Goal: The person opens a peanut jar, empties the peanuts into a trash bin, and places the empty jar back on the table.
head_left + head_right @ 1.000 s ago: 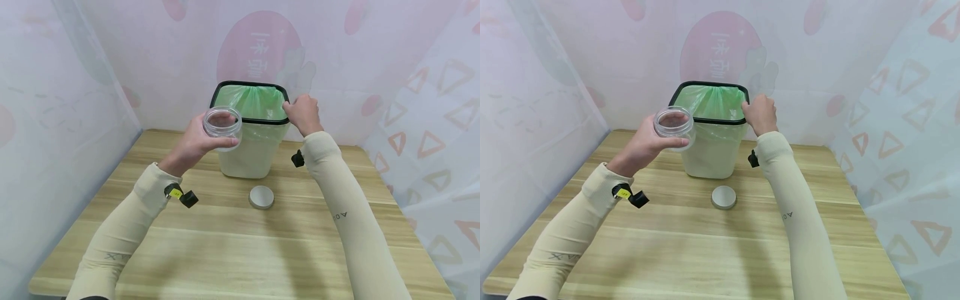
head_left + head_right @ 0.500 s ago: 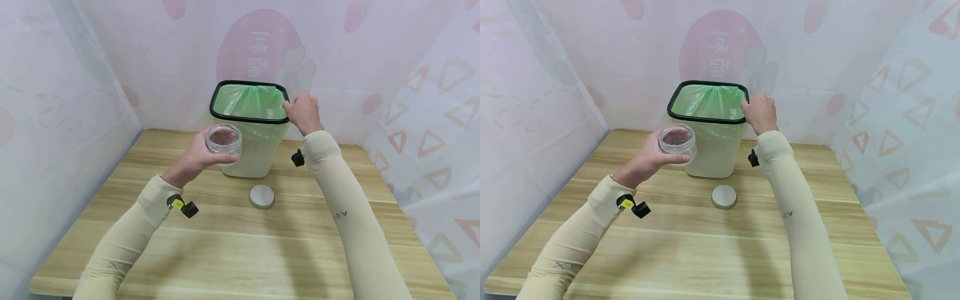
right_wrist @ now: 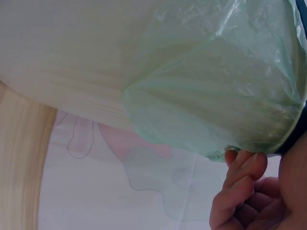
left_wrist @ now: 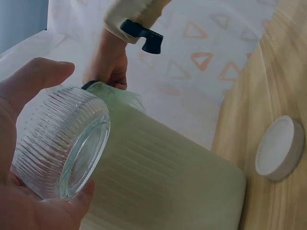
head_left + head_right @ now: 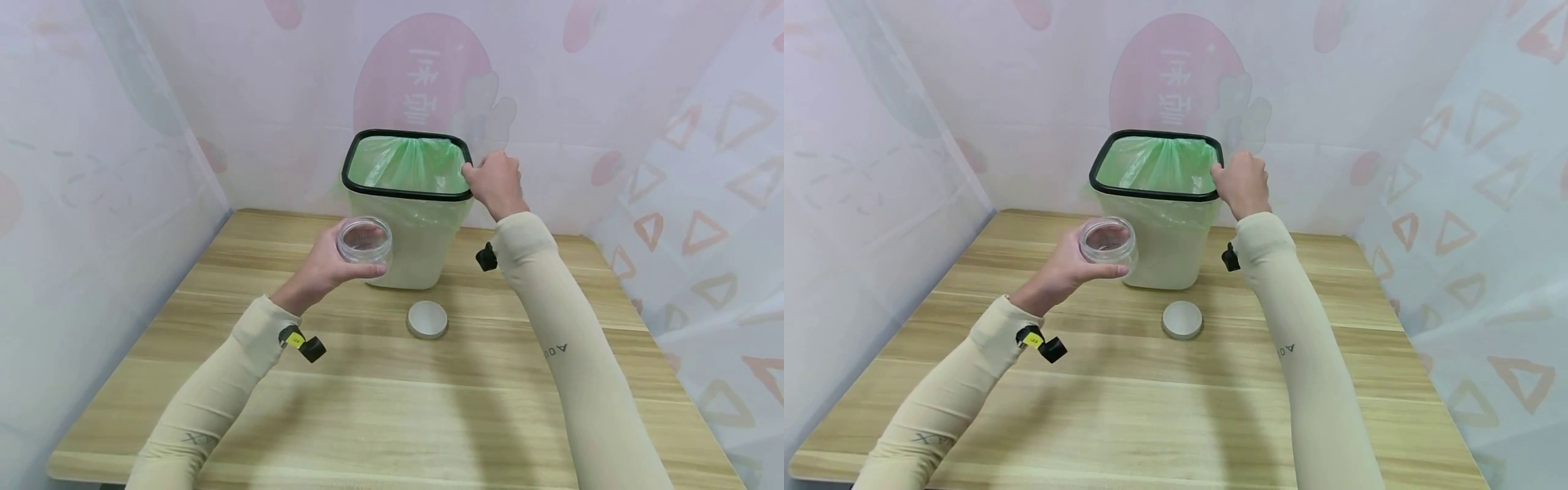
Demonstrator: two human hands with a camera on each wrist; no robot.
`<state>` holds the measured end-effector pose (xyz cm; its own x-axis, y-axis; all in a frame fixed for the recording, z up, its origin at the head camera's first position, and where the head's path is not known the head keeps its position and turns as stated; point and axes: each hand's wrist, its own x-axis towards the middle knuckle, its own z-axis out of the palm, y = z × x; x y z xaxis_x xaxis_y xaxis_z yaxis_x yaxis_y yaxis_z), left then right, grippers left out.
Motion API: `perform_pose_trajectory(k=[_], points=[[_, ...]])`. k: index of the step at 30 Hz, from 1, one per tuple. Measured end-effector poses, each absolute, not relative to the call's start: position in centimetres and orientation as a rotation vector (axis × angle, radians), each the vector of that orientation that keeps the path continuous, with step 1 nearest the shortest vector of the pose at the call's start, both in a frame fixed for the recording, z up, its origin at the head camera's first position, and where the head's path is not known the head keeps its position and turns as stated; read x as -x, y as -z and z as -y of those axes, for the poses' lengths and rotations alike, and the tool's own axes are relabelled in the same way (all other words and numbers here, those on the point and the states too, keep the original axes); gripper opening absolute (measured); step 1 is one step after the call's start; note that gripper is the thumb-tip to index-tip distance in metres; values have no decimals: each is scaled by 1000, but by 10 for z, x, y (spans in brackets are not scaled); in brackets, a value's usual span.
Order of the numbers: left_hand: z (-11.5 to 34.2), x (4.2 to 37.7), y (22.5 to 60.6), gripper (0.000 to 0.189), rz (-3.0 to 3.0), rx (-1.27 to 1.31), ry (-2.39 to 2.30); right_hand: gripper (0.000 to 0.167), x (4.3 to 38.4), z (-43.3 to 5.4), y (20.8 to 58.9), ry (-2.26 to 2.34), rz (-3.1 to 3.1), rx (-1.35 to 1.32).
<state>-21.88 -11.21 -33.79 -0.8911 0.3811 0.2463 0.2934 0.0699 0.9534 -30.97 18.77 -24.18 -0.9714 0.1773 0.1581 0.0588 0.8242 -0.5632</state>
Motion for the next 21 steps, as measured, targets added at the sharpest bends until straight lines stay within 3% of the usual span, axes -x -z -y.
perform_pose_trajectory(k=[21], points=[[104,225,381,77,-2337,-680,-1848,49,311,-188,243,-851,2797,177]])
